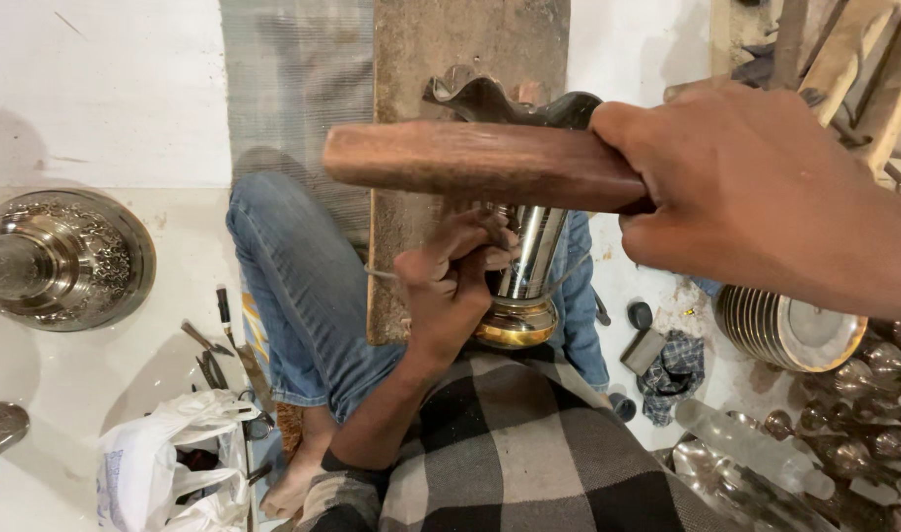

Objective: The person uses a metal chisel and a wooden mallet to engrave a decorative pattern on a silver-colored metal vase. They repeatedly strike the chisel against the vase's surface to create fine lines and details.

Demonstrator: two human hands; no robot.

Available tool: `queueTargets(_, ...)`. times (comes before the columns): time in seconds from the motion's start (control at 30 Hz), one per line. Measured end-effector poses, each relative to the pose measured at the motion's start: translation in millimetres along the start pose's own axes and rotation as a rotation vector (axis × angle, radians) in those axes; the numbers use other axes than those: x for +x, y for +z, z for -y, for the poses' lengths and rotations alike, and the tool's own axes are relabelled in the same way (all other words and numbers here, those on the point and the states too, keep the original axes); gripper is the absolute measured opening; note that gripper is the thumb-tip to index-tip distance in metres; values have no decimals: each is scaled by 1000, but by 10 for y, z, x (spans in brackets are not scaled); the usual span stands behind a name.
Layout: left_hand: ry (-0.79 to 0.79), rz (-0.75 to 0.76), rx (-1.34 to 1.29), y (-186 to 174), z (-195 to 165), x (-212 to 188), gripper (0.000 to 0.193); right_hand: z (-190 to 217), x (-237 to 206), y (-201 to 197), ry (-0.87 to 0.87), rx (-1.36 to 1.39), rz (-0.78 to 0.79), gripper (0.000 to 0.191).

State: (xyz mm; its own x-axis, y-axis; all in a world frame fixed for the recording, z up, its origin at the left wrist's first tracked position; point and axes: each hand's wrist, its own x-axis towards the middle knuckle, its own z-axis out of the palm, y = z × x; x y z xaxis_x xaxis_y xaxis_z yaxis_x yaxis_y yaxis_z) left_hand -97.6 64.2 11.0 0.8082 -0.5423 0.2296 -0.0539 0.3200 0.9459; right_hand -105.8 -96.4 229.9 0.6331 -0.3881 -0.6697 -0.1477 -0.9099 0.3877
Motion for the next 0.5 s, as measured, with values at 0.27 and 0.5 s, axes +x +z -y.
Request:
queueTargets(0.27,14,26,87,-22,-59,61,41,-228,-30,301,-8,622,-127,30)
queueTargets(0.5,-13,61,169,-51,-74,93,36,-166,-27,284,75,525,36,25)
